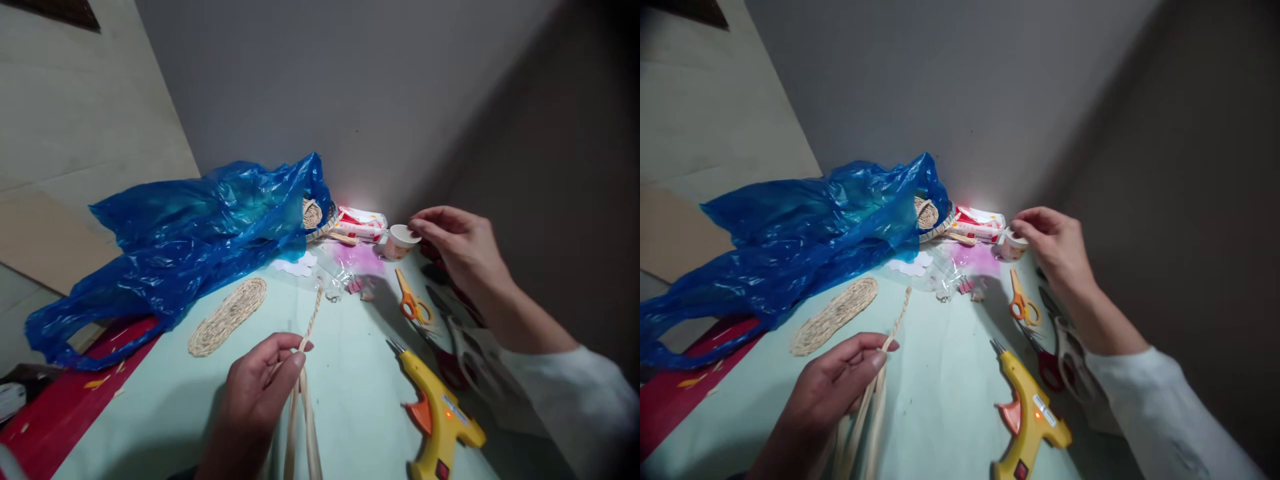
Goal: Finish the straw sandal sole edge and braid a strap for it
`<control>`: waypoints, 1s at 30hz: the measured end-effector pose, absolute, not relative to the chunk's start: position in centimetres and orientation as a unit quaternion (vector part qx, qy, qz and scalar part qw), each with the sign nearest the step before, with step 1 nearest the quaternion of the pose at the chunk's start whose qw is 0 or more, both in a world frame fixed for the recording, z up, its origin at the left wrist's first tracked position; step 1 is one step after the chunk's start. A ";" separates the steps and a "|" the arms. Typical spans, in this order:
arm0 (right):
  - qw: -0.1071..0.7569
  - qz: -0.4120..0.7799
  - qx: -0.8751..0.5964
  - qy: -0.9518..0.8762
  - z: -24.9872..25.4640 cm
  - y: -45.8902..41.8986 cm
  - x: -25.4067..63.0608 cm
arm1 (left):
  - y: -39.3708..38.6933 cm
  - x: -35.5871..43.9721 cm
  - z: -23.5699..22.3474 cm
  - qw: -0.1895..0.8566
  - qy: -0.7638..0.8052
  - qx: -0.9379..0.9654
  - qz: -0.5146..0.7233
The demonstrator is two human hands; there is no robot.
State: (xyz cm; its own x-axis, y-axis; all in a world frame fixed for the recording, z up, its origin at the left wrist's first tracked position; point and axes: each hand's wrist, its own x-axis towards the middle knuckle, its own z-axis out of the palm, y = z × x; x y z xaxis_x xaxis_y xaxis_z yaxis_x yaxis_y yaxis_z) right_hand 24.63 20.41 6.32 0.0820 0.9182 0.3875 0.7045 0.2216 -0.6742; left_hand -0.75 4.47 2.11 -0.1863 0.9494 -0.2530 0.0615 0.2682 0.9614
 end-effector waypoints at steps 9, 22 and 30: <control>0.472 0.547 -0.394 -0.568 5.2 6.1 15.9 | 2.3 0.3 2.6 0.473 0.629 0.418 0.455; 0.525 0.626 -0.371 -0.441 3.1 3.9 14.7 | 1.0 0.6 3.6 0.432 0.639 0.424 0.475; 0.551 0.442 -0.434 -0.560 2.8 3.2 15.5 | 0.8 1.4 3.4 0.428 0.669 0.421 0.438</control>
State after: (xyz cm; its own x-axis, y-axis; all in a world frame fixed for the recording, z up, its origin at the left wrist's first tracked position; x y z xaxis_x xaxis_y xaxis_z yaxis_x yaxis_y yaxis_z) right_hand 15.53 3.21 2.84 -0.0167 0.9723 0.2332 -0.0016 0.2332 -0.9724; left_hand 1.42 0.79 3.44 -0.2789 0.9387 -0.2025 0.1887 0.2603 0.9469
